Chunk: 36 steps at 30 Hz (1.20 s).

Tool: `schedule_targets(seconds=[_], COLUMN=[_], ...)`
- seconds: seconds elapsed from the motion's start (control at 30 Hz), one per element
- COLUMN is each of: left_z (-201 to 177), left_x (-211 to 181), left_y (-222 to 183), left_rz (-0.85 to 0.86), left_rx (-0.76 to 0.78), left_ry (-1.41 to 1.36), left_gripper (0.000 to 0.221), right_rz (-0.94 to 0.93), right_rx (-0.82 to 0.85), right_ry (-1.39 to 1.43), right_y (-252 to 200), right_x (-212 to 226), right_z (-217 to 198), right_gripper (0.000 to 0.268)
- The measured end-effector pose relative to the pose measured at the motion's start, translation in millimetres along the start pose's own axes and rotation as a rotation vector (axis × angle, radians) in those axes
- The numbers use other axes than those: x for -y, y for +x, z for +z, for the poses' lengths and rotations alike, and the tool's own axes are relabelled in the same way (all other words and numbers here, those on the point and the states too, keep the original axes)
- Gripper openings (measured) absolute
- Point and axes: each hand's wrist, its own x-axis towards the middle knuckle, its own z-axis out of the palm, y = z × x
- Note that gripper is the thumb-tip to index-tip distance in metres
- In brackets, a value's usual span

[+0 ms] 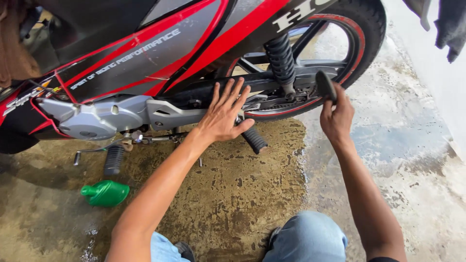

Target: The person wipes the side panels and engine area of a red Honda motorcycle using a brown cloth. They pour liquid from a green bottle onto a black sponge and then continue wiping the motorcycle's bodywork, including the seat and rear fender.

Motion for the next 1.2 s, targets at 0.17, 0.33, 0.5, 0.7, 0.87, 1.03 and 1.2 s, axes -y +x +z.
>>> schedule_targets(seconds=[0.17,0.33,0.5,0.7,0.87,1.03,1.2], left_z=[23,39,32,32,29,29,26], left_x=[-27,-46,-53,-60,-65,-66,-67], left_y=[39,59,66,66,60,61,61], left_rz=[-0.059,-0.123,-0.1,-0.112,-0.143,-0.164,-0.167], left_rx=[0.056,0.048,0.062,0.097,0.198,0.243,0.258], left_ry=[-0.038,0.118,0.197,0.152,0.143,0.16,0.184], left_gripper=[0.093,0.093,0.099,0.104,0.107,0.106,0.108], right_rz=[-0.541,-0.58,-0.356,-0.408,-0.437,-0.279,-0.017], right_rx=[-0.232,-0.042,-0.114,-0.141,-0.129,0.398,0.866], right_ry=[-0.223,-0.316,-0.208,-0.152,-0.094,0.197,0.216], right_y=[46,12,5,15,50,90,142], right_x=[16,-11,-69,-29,-56,-14,11], right_z=[29,54,64,83,57,18,30], right_gripper=[0.041,0.052,0.059,0.064,0.054,0.052,0.046])
